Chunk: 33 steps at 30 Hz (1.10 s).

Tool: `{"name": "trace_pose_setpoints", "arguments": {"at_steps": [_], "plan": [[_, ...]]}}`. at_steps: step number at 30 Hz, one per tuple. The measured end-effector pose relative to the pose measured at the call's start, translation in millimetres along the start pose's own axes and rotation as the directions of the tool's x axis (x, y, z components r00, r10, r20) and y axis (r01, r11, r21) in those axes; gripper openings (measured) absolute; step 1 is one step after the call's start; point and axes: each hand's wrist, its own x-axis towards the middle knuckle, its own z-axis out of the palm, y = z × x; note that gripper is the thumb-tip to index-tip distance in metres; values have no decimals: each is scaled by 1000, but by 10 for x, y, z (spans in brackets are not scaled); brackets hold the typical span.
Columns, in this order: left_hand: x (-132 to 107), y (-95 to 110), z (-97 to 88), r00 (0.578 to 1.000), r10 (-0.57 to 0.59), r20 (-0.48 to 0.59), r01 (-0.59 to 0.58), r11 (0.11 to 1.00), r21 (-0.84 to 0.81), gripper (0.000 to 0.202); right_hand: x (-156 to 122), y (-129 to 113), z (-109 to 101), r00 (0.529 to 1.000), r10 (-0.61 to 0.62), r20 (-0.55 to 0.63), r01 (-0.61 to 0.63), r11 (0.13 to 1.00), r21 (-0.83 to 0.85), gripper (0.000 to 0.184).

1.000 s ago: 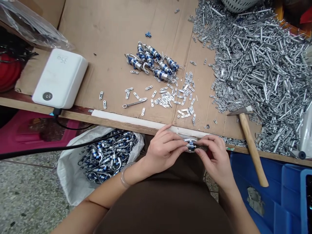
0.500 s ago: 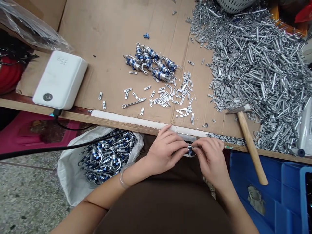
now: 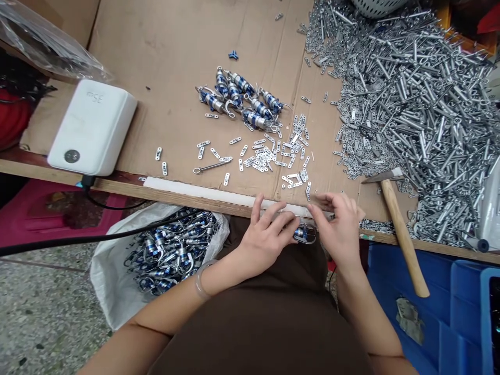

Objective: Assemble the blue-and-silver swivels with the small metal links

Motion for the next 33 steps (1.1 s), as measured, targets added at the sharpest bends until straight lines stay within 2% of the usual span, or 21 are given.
{"name": "trace_pose_setpoints", "arguments": {"at_steps": [4,7,9,11,13,15,17,20,22,23,24,25,26,27,28,29,30,33], "plan": [[10,-1,-18,996,-27,-81,20,996,-82,16,117,-63,64,997,-53,-55,45,988,-145,16],[16,-15,-25,993,-35,-112,17,987,-162,11,85,-21,-34,996,-92,-13,92,996,2,16],[21,-26,-30,992,-38,-121,12,979,-204,8,24,33,-131,985,-151,81,140,982,128,15],[25,-36,-33,992,-39,-121,10,972,-237,7,-43,77,-197,950,-241,199,209,963,170,14],[26,-44,-32,993,-33,-114,3,967,-255,6,-94,92,-205,905,-327,273,303,945,124,13],[24,-49,-26,994,-21,-112,-9,966,-257,6,-116,73,-166,876,-390,284,394,918,48,14],[21,-51,-20,993,-15,-117,-15,968,-251,5,-108,31,-120,868,-412,276,429,903,-3,15],[21,-51,-20,993,-23,-113,-5,969,-246,5,-57,-4,-120,891,-348,290,360,933,14,14],[26,-51,-25,994,-34,-104,7,969,-249,5,-3,66,-181,930,-275,244,267,962,66,16],[29,-51,-28,994,-38,-102,11,968,-250,5,30,145,-223,960,-223,167,214,974,68,18],[32,-51,-29,994,-39,-102,12,968,-252,5,67,253,-269,988,-147,45,145,989,34,19],[34,-52,-30,994,-40,-105,12,968,-252,4,106,387,-313,993,-50,-108,47,998,-35,20],[36,-52,-30,993,-40,-108,11,968,-252,4,145,536,-353,962,43,-268,-77,990,-118,27],[38,-52,-29,993,-40,-111,11,968,-252,3,183,689,-386,909,129,-396,-222,955,-198,37],[39,-53,-27,993,-43,-112,13,968,-252,3,214,831,-411,879,186,-439,-317,916,-247,45],[40,-53,-25,993,-47,-111,18,968,-251,3,237,946,-428,867,222,-445,-369,888,-275,48],[41,-53,-23,993,-50,-109,21,968,-251,3,245,1022,-439,875,236,-422,-375,882,-285,46],[42,-52,-24,994,-52,-101,25,968,-250,4,147,968,-454,916,160,-369,-266,929,-257,36]]}}
